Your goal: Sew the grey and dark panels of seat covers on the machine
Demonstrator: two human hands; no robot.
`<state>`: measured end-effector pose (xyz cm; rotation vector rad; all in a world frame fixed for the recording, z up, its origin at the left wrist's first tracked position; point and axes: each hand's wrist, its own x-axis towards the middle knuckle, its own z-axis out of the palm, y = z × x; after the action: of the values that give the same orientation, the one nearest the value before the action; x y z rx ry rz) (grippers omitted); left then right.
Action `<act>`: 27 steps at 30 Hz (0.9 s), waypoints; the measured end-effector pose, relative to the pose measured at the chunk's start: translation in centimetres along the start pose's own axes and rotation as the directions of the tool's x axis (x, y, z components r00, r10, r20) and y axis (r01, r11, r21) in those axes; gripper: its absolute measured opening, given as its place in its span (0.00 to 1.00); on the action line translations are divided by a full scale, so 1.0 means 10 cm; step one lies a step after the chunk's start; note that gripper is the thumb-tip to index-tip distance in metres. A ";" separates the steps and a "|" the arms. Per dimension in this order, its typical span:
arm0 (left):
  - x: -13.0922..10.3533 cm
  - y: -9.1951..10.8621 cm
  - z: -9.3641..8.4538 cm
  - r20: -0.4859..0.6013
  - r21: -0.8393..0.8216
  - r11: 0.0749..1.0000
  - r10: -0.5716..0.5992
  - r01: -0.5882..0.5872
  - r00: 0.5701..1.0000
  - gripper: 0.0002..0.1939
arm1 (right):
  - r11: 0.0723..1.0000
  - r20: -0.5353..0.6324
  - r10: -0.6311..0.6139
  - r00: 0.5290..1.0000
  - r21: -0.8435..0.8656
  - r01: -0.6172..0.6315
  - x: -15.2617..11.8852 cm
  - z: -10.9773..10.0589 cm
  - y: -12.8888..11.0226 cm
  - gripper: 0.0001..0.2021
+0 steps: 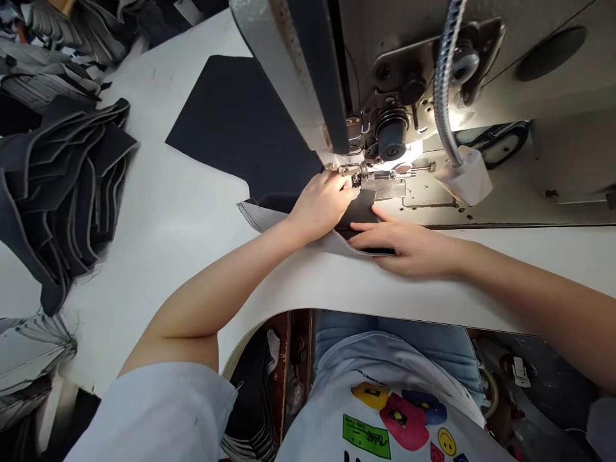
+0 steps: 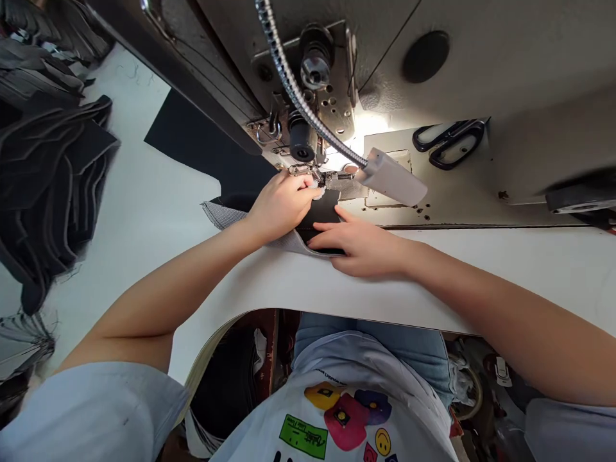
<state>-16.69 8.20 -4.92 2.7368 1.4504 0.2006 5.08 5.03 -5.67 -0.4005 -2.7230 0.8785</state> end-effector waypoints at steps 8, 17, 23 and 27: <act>0.10 -0.11 0.00 0.047 0.074 0.986 0.146 -0.149 0.988 0.16 | 0.947 -0.067 -0.091 0.994 -0.315 0.066 0.47 0.61 -0.18 0.24; 0.08 -0.03 0.17 -0.041 0.182 0.981 0.073 -0.064 0.997 0.17 | 0.964 -0.106 -0.033 0.994 -0.266 0.003 0.57 0.54 -0.15 0.26; -0.02 -0.12 0.10 -0.111 0.161 0.979 0.145 -0.126 0.983 0.17 | 0.944 -0.028 -0.194 0.981 -0.276 0.179 0.56 0.49 -0.10 0.23; -0.03 -0.19 0.06 -0.110 0.166 0.977 0.153 -0.134 0.982 0.18 | 0.947 -0.031 -0.092 0.995 -0.311 0.078 0.70 0.55 -0.18 0.24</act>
<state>-18.33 9.00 -5.73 3.0103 1.3495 0.2731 -3.56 3.05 -7.88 -0.3524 -2.8152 0.4118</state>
